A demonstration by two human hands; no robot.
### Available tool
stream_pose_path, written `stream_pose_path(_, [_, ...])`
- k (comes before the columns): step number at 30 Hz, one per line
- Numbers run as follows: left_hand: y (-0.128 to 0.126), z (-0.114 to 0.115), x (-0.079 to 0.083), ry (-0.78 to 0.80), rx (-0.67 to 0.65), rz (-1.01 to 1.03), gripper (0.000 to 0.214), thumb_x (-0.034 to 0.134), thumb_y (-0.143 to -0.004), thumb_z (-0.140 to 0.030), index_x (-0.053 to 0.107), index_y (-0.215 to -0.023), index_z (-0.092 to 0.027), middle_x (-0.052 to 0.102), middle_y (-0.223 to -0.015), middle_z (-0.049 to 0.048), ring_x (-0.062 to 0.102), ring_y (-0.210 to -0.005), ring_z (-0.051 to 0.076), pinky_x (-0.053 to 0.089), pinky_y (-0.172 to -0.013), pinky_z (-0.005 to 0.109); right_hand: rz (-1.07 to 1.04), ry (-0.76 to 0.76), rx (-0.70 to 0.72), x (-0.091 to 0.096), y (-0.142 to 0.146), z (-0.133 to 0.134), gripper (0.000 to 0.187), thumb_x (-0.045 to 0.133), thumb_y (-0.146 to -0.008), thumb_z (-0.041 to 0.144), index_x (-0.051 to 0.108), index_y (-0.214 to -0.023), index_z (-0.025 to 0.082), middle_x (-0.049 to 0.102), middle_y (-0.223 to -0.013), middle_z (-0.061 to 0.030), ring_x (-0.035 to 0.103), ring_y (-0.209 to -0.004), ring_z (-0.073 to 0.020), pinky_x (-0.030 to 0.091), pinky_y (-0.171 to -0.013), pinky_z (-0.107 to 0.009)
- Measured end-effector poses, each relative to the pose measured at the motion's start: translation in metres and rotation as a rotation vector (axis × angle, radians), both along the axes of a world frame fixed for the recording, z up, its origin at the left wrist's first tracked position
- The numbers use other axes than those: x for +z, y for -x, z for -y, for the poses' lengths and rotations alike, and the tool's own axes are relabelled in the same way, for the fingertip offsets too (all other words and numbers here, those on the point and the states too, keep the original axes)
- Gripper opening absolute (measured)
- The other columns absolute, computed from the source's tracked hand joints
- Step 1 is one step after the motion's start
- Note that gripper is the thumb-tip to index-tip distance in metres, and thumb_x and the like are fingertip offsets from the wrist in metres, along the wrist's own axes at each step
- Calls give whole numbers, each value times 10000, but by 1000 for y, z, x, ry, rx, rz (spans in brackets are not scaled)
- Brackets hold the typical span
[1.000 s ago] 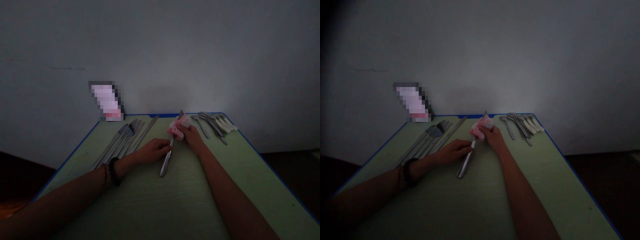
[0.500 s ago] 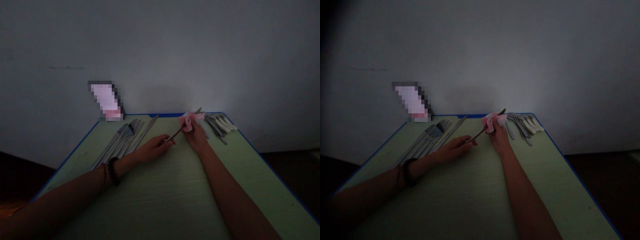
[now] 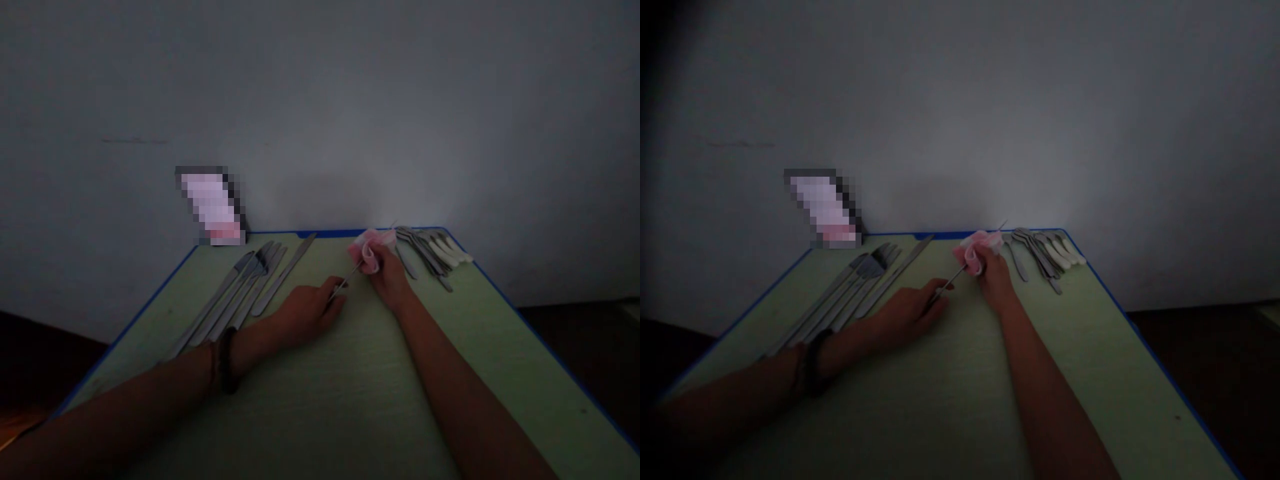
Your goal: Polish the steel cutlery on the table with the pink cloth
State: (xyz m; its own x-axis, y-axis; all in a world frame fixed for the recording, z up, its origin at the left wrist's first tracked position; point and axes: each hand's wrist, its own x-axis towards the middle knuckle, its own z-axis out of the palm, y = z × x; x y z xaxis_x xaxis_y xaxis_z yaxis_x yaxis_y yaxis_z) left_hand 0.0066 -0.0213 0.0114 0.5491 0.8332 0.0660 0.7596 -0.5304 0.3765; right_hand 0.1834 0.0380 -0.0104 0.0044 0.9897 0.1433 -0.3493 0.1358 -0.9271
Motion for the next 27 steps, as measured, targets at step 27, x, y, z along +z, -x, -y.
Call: stream_pose_path(27, [3, -15, 1, 178, 119, 390, 397, 332, -896, -406, 472, -1186, -174, 622, -1072, 63, 580, -922, 193, 428, -807, 290, 656, 9, -199, 1, 31, -7, 285, 518, -736, 430, 577, -690, 155, 568, -645, -16, 485, -580, -130, 350, -539, -248])
